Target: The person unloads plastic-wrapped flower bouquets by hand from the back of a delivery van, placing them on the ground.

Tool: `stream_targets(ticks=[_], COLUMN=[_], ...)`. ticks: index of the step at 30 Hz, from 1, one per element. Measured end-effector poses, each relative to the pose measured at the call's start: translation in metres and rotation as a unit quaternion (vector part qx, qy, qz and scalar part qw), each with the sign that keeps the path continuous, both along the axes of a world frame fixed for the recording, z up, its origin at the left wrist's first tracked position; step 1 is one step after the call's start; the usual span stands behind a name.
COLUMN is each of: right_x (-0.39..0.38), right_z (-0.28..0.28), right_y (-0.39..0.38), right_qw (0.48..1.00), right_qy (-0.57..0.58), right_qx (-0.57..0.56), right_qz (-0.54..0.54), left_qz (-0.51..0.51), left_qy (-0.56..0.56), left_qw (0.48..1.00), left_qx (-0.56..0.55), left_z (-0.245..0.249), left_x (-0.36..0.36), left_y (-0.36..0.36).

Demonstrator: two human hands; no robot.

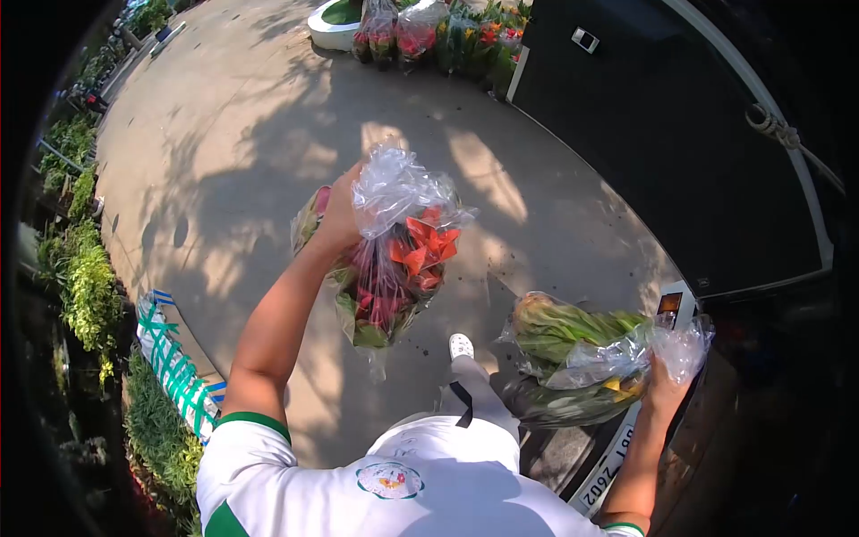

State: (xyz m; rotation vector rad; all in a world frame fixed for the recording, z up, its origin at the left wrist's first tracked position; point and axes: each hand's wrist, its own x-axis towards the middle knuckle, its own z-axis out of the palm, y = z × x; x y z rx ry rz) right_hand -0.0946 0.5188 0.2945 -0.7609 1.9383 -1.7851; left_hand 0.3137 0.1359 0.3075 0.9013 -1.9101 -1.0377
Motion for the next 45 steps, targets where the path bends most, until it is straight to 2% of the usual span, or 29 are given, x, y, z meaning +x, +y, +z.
stream_targets(ticks=[1,2,4,6,8,10,12,14,15,16,18,19,21,22,24,25,26,28,30,32,33,35,36,37,40,41,43,44,45], right_x=[0.004,0.009,0.024,0.059,0.074,0.077,0.073,0.062,0.059,0.056,0.05,0.04,0.04,0.039,0.027,0.019,0.012,0.012,-0.024,-0.052,-0.061,-0.081,-0.097,-0.109,-0.146,-0.162,-0.152,-0.148,-0.145], right_z=[-0.024,-0.05,-0.115,-0.119,-0.138,-0.177,-0.209,-0.244,-0.247,-0.25,-0.241,-0.234,-0.252,-0.264,-0.266,-0.272,-0.279,-0.258,-0.29,-0.3,-0.294,-0.293,-0.305,-0.316,-0.346,-0.375,-0.376,-0.375,-0.385], right_y=[-0.033,-0.06,-0.111,-0.207,-0.281,-0.35,-0.421,-0.489,-0.504,-0.512,-0.579,-0.621,-0.652,-0.662,-0.727,-0.762,-0.79,-0.817,-0.889,-0.956,-0.974,-1.004,-1.024,-1.037,-1.071,-1.073,-1.072,-1.069,-1.069], right_qw=[0.999,0.997,0.996,0.974,0.971,0.964,0.968,0.973,0.976,0.975,0.977,0.977,0.972,0.967,0.965,0.96,0.954,0.959,0.973,0.978,0.98,0.984,0.972,0.972,0.965,0.96,0.928,0.906,0.927], right_qy=[-0.004,-0.007,0.072,0.172,0.143,0.169,0.185,0.167,0.158,0.159,0.163,0.139,0.198,0.228,0.233,0.253,0.273,0.259,0.205,0.19,0.182,0.163,0.227,0.231,0.261,0.263,0.305,0.325,0.283], right_qx=[0.03,0.06,0.049,0.031,0.066,0.137,0.065,0.088,0.099,0.099,0.101,0.117,0.058,0.029,0.02,-0.001,-0.022,-0.002,0.052,0.026,0.018,0.012,-0.007,0.002,0.004,0.092,0.212,0.271,0.245], right_qz=[-0.021,-0.042,-0.016,0.142,0.178,0.154,0.153,0.129,0.117,0.118,0.096,0.11,0.11,0.11,0.115,0.118,0.122,0.119,0.086,0.081,0.079,0.072,0.056,0.043,0.006,-0.006,-0.009,-0.009,0.022], left_qz=[0.026,0.035,0.058,0.089,0.126,0.163,0.188,0.177,0.171,0.185,0.19,0.188,0.194,0.198,0.207,0.22,0.207,0.188,0.15,0.109,0.123,0.097,0.084,0.074,0.059,0.083,0.119,0.104,0.09], left_qy=[0.006,-0.002,-0.015,-0.028,0.007,0.001,-0.049,-0.066,-0.074,-0.061,-0.032,-0.038,-0.062,-0.055,-0.041,-0.079,-0.059,-0.016,0.029,0.072,0.046,0.091,0.112,0.073,0.134,0.039,-0.153,-0.135,-0.111], left_qw=[1.0,0.999,0.998,0.994,0.992,0.987,0.981,0.982,0.981,0.98,0.981,0.981,0.975,0.977,0.977,0.972,0.976,0.982,0.988,0.991,0.99,0.987,0.984,0.989,0.98,0.985,0.969,0.979,0.988], left_qx=[0.0,-0.006,-0.023,-0.051,-0.023,0.004,0.017,-0.03,-0.053,-0.031,0.012,-0.027,-0.088,-0.048,0.028,0.032,0.026,0.012,0.021,0.027,0.057,0.088,0.108,0.104,0.136,0.145,0.156,0.109,0.054], left_z=[0.015,0.008,-0.007,-0.017,-0.035,-0.048,-0.057,-0.074,-0.078,-0.079,-0.082,-0.091,-0.114,-0.121,-0.132,-0.132,-0.139,-0.16,-0.184,-0.197,-0.208,-0.238,-0.251,-0.262,-0.296,-0.309,-0.338,-0.357,-0.375], left_x=[0.012,0.03,0.062,0.086,0.099,0.11,0.112,0.106,0.102,0.103,0.083,0.076,0.073,0.067,0.046,0.028,0.018,0.011,-0.03,-0.068,-0.082,-0.119,-0.137,-0.15,-0.193,-0.205,-0.227,-0.233,-0.238], left_y=[-0.01,-0.029,-0.077,-0.145,-0.195,-0.224,-0.277,-0.334,-0.344,-0.341,-0.404,-0.436,-0.451,-0.468,-0.518,-0.542,-0.564,-0.578,-0.648,-0.701,-0.719,-0.739,-0.749,-0.765,-0.795,-0.802,-0.818,-0.824,-0.834])
